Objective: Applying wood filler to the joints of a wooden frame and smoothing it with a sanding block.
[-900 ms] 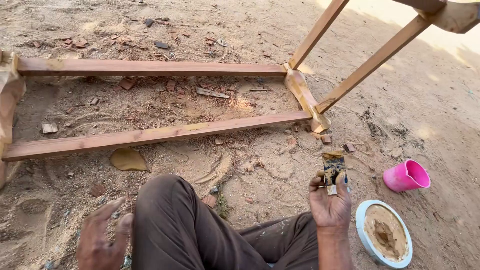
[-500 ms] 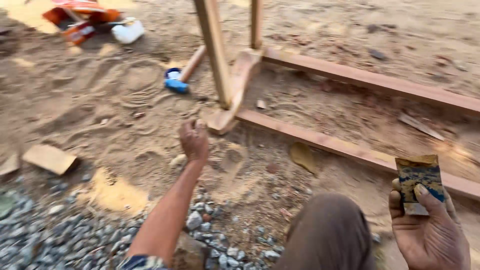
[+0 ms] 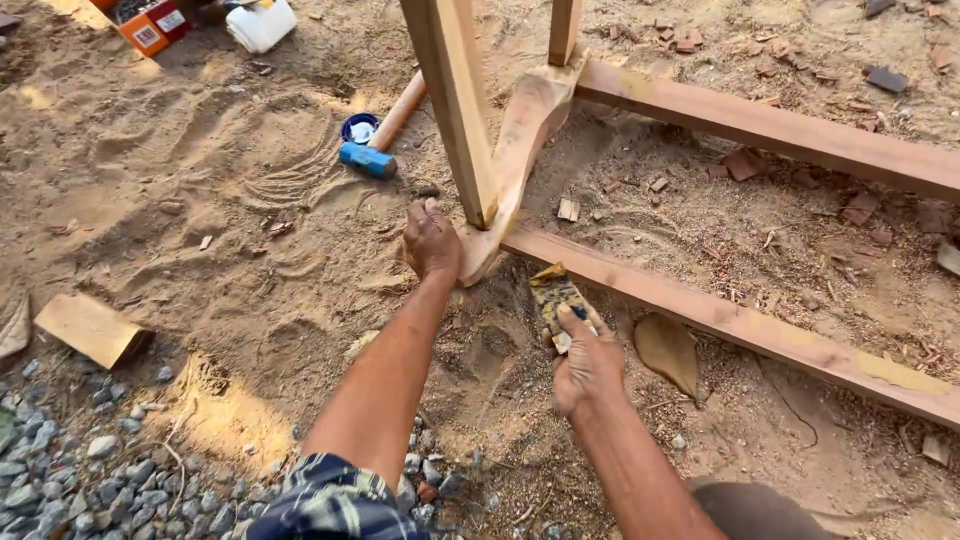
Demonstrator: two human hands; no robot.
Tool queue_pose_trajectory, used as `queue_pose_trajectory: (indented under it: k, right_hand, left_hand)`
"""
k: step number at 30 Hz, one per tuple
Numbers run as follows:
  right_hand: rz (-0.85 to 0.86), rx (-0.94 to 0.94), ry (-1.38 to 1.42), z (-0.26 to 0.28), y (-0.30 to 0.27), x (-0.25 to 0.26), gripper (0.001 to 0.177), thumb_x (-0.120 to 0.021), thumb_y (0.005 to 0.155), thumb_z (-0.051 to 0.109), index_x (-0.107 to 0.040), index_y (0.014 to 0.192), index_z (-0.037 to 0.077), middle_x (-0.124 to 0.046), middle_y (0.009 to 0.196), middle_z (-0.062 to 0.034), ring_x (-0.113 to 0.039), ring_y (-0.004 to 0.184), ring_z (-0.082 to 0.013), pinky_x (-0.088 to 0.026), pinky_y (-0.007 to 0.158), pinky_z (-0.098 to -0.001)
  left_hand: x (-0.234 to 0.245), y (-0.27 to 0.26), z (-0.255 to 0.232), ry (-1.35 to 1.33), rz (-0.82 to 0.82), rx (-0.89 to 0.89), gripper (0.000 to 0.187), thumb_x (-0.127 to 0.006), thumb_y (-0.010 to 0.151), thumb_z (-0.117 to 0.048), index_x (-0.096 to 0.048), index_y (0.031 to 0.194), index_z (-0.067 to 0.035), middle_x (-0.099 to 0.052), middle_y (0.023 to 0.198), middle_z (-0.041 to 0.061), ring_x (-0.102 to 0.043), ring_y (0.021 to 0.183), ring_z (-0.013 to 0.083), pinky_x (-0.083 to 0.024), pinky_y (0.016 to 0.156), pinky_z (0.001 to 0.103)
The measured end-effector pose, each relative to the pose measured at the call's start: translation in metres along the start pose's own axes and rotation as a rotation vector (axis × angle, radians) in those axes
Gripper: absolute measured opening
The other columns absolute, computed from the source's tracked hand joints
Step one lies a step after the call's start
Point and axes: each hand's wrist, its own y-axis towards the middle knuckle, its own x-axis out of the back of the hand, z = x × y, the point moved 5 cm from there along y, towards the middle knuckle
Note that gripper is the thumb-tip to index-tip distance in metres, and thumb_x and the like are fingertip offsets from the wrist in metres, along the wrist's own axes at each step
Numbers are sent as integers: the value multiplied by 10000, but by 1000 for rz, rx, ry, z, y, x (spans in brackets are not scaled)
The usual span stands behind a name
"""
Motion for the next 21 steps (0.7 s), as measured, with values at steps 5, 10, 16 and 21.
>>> queue_pose_trajectory:
  k: [5, 10, 16, 21]
  right_hand:
    - [-100, 5, 6, -64, 47, -12, 389, -747, 858, 11, -671, 1236, 61, -747, 999, -121, -679, 766, -185, -580, 675, -291]
    - [-46, 176, 30, -99, 57, -37, 380, -757, 901, 54, -727, 1276, 108, -703, 1181, -103, -632, 998, -210, -511, 1025, -383]
    - [-75, 196, 76, -103, 43, -73, 474, -710, 839, 65, -694, 1274, 251, -547, 1581, -51, -405, 1499, -230, -190, 1206, -498]
    - [-117, 402, -39, -110, 47, -78, 392, -658, 908, 47, -709, 1269, 191, -619, 1495, -52, -531, 1418, -221, -361, 1237, -423]
  left_hand:
    - [-1, 2, -2, -46, -54, -151, 223, -448, 1056, -267, -587, 1157, -125, -726, 779, 96, -723, 646, 275, -565, 579, 436]
    - [-8, 5, 4, 0, 0, -135, 240, -436, 1094, -300, -589, 1104, -115, -700, 693, 76, -690, 595, 239, -531, 520, 426]
    - [-26, 10, 18, -7, 10, -193, 305, -371, 1116, -331, -591, 1026, -139, -585, 595, 5, -552, 482, 125, -464, 396, 332]
    - [-14, 10, 9, -67, 75, -118, 318, -379, 1113, -361, -600, 1004, -160, -578, 581, -2, -540, 462, 129, -446, 395, 342]
